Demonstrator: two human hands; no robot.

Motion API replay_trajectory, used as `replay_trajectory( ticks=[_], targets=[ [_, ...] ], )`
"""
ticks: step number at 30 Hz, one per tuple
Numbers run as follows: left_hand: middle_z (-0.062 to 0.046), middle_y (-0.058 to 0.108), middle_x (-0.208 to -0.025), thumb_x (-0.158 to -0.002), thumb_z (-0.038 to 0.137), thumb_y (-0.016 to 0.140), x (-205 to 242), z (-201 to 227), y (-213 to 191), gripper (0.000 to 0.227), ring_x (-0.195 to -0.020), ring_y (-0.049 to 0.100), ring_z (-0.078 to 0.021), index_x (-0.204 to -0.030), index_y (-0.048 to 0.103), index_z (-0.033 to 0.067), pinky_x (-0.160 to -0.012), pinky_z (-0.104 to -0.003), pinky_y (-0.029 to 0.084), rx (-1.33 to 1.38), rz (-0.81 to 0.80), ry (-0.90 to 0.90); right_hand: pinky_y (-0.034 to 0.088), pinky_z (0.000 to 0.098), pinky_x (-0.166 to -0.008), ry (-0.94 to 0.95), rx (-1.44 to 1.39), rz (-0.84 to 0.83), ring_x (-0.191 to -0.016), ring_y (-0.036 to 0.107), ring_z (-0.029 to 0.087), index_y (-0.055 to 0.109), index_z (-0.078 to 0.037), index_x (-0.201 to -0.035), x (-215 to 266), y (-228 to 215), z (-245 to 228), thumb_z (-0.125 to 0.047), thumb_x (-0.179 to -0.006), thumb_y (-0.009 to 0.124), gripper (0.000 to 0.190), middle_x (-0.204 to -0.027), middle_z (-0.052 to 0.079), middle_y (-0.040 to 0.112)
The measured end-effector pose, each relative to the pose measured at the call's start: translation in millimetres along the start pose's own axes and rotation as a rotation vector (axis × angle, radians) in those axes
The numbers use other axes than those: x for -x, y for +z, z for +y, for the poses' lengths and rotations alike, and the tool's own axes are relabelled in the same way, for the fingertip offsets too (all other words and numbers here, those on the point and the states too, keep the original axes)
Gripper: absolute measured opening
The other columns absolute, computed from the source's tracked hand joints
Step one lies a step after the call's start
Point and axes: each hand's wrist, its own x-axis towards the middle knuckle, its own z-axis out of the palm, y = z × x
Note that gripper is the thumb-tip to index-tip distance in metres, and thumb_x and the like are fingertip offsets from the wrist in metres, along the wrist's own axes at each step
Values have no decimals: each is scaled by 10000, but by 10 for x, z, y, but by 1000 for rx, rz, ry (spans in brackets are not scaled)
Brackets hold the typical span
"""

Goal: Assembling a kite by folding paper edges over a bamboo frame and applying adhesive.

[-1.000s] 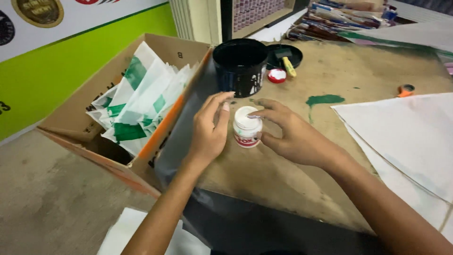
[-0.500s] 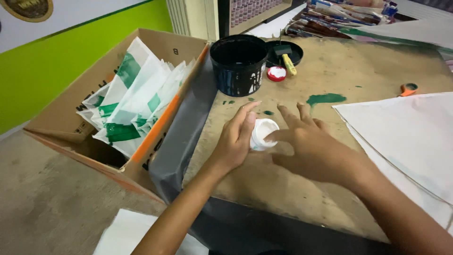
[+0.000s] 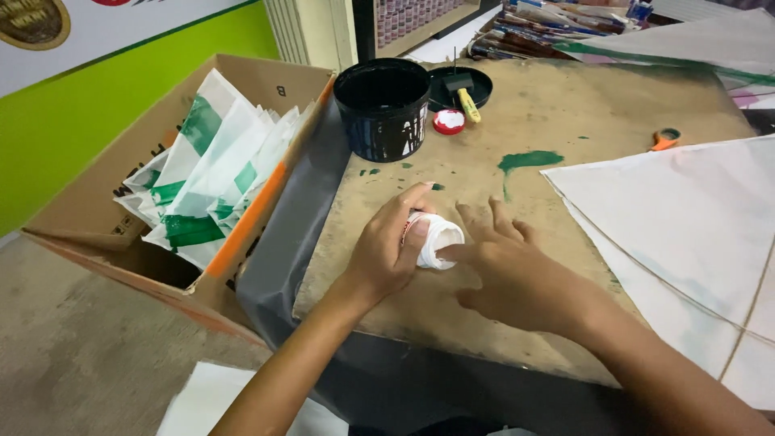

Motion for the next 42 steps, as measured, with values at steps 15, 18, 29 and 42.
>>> replay_trajectory(
  ticks=[15,18,29,42],
  targets=[
    [-146,676,-1089,-1080,343,319,24,-49,33,500,-1001,660,-280,-1399,476,-10,-913,-407,527,-15,13,5,55,684,-1196,-86,-85,39,-1595,-150,445,662,-318,-1370,69,-50,104,-197,-846,837,565,-1743,85,2],
    [-157,671,-1091,-1082,370,305,8,-13,16,532,-991,660,-279,-1398,478,-21,-893,-402,526,2,22,-18,93,719,-1159,-144,-164,155,-1588,-65,458,732,-277,-1270,90,-67,136,-199,-853,803,430,-1728,93,126],
    [-125,701,-1065,-1037,484,264,-40,-49,-35,633,-878,688,-239,-1441,425,24,-727,-335,522,124,8,-217,174,507,-1198,-195,-371,172,-1604,23,327,707,-336,-1381,184,-152,287,-94,-792,840,650,-1700,108,208],
    [-177,610,-1272,-1120,244,373,-140,-254,-123,362,-1233,593,-283,-1338,519,-5,-1146,-435,461,65,605,76,417,360,-1153,-98,-825,374,-1519,436,109,634,-193,-1400,656,-187,1030,-176,-889,600,513,-1613,1,541]
  ],
)
